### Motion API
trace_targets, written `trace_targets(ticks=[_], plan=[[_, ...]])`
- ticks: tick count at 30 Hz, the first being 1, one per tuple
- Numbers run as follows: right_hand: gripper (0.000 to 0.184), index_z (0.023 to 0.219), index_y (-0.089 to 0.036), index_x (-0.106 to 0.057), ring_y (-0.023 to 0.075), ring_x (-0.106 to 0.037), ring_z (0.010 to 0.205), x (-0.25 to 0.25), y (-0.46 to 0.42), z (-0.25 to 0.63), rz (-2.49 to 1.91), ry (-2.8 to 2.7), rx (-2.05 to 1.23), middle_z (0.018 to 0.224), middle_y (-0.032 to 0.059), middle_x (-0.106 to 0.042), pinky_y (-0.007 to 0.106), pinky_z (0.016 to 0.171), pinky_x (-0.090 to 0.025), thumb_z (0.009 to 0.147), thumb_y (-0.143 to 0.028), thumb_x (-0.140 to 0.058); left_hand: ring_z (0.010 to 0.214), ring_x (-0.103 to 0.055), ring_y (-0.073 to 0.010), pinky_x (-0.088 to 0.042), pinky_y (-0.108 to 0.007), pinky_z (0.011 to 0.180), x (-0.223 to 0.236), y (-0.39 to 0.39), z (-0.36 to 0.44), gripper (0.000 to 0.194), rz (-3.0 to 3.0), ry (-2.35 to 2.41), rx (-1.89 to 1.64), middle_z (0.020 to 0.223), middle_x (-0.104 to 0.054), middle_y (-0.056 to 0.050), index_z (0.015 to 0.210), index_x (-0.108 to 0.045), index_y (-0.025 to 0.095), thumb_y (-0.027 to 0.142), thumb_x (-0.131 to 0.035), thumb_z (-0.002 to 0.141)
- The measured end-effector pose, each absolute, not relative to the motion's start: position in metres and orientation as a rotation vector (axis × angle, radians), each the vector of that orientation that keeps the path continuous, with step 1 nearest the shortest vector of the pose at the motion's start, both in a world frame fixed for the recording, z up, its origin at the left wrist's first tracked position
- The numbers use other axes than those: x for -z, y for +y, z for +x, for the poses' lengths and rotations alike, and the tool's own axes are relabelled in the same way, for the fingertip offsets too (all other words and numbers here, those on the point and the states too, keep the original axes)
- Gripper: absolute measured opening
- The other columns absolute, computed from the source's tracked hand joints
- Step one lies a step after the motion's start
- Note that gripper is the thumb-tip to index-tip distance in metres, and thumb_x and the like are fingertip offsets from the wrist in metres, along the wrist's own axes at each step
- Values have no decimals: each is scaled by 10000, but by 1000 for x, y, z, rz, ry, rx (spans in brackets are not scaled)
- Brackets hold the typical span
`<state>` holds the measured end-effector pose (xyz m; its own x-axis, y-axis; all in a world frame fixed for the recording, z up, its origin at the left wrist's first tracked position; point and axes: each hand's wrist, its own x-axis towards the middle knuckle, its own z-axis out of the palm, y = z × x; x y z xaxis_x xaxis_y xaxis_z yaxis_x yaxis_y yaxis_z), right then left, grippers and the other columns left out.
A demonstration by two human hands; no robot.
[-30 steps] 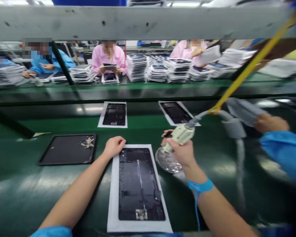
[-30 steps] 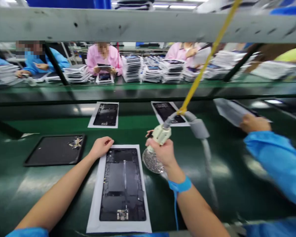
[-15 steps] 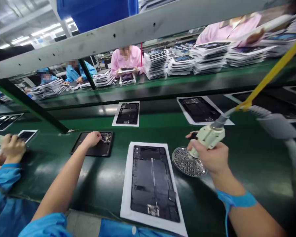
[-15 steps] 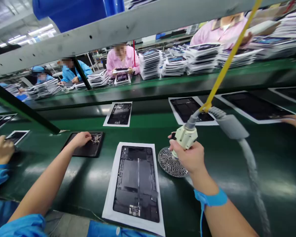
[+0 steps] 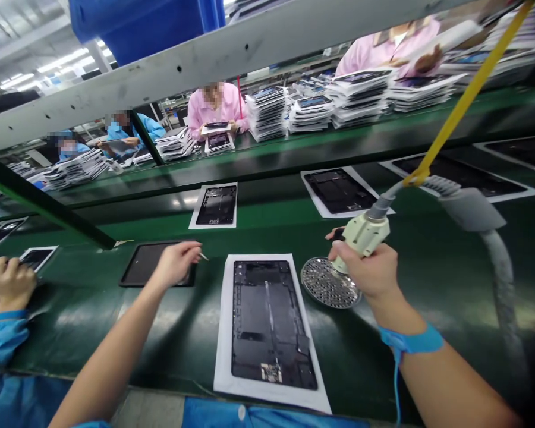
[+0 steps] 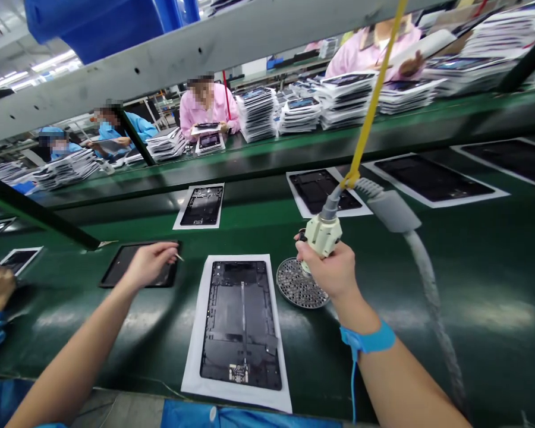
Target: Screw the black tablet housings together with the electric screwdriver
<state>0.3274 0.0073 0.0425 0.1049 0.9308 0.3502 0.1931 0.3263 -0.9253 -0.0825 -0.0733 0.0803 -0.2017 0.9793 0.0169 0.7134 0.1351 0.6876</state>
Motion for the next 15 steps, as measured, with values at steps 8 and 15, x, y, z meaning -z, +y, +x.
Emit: trace_targets(ticks=[8,15], plan=[[168,705,-222,-702,209,-673,566,-41,7,327,-1092,-1381,-747,590,24,-696,339,583,-587,782,-370,-729,849,-689,-178,-561,-299,826,-7,-57,-9,228,2154,1836,-820,917,-718,-64,940,-762,207,267,-548,990],[160,668,-220,-695,197,-678,570,-43,3,325,-1112,-1370,-774,598,17,-696,330,598,-596,761,-343,-737,914,-666,-186,-539,-293,854,1,-57,-14,238,2395,1802,-639,965,-702,-73,994,-746,216,233,-510,1017]])
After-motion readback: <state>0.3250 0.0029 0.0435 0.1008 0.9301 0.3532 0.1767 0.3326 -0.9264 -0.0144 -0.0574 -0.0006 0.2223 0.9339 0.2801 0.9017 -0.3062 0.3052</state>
